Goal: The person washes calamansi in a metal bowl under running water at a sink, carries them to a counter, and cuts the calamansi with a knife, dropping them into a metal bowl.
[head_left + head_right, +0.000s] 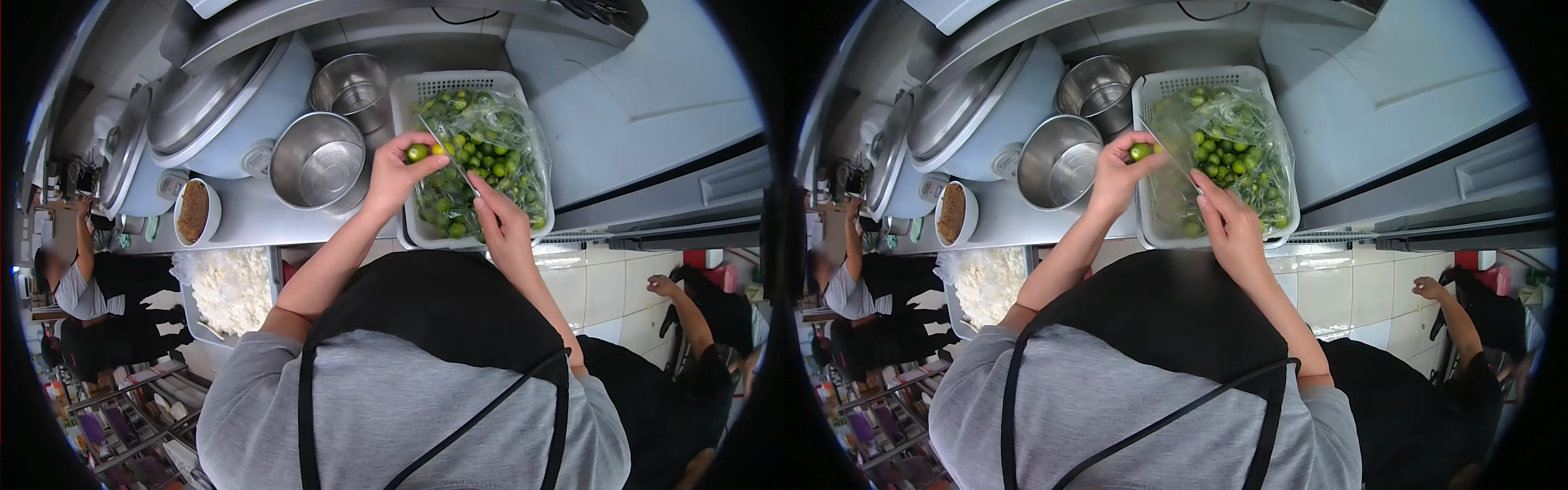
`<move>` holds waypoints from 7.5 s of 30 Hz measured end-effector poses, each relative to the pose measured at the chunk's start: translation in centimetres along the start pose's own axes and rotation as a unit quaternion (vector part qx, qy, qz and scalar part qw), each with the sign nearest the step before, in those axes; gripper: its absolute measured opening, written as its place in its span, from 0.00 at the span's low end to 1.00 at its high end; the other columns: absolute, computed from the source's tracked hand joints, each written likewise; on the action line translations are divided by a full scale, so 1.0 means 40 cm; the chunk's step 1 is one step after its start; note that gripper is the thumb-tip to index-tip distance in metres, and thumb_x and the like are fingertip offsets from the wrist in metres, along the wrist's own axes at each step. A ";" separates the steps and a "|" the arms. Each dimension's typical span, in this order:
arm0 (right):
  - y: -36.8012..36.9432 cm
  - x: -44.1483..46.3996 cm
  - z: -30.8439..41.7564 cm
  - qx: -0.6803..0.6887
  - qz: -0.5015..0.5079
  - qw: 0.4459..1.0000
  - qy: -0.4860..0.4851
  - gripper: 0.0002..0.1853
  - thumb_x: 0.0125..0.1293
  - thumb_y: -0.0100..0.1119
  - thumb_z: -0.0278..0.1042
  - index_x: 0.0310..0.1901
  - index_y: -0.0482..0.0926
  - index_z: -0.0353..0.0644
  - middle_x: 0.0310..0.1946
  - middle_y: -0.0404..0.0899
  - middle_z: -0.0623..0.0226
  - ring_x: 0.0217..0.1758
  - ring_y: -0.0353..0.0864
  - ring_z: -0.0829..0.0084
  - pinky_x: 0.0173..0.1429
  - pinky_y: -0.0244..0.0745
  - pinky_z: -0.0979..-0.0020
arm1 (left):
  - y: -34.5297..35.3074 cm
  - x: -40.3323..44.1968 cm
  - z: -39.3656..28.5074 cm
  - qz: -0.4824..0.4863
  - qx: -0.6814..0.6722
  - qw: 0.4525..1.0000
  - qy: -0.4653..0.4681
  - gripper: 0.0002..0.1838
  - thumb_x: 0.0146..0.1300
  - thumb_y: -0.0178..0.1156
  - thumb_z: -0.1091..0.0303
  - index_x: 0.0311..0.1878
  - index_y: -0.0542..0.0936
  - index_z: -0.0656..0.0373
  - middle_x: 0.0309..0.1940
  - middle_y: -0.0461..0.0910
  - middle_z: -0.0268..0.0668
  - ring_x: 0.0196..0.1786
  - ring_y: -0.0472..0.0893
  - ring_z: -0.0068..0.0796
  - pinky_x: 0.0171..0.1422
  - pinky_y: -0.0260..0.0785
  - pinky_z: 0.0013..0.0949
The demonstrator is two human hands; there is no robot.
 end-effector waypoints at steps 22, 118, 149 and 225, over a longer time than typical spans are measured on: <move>-0.127 0.003 -0.036 -0.006 -0.061 0.992 0.111 0.16 0.63 0.49 0.28 0.52 0.73 0.41 0.46 0.76 0.57 0.47 0.75 0.73 0.50 0.67 0.76 | 0.075 0.041 0.002 0.069 0.515 0.826 0.217 0.07 0.40 0.63 0.72 0.26 0.81 0.59 0.27 0.79 0.40 0.38 0.73 0.38 0.47 0.65 0.33; 0.006 0.023 0.002 0.007 -0.008 1.000 0.017 0.15 0.62 0.50 0.28 0.52 0.73 0.43 0.32 0.77 0.59 0.27 0.70 0.73 0.34 0.67 0.75 | -0.031 0.038 0.030 0.018 -0.367 0.914 -0.171 0.11 0.58 0.54 0.74 0.44 0.73 0.67 0.41 0.76 0.38 0.43 0.76 0.27 0.56 0.68 0.31; -0.111 0.145 -0.106 -0.273 -0.132 0.951 -0.065 0.26 0.49 0.65 0.36 0.49 0.71 0.36 0.40 0.72 0.58 0.34 0.76 0.58 0.39 0.73 0.66 | -0.098 0.035 -0.023 -0.078 0.547 0.802 0.227 0.09 0.42 0.62 0.69 0.30 0.80 0.57 0.40 0.76 0.37 0.47 0.70 0.41 0.50 0.64 0.39; -0.011 -0.037 -0.001 0.031 0.030 0.998 0.052 0.18 0.65 0.45 0.29 0.56 0.69 0.44 0.30 0.73 0.58 0.30 0.71 0.69 0.40 0.67 0.73 | 0.006 0.023 0.024 0.014 -0.221 0.974 -0.041 0.12 0.55 0.57 0.78 0.44 0.72 0.65 0.36 0.76 0.36 0.40 0.78 0.26 0.50 0.72 0.31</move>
Point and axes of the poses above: each hand's wrist, its own x-axis towards the middle knuckle, its own y-axis out of the palm, z = x × y, the point moved 2 cm from there along x, towards the middle knuckle
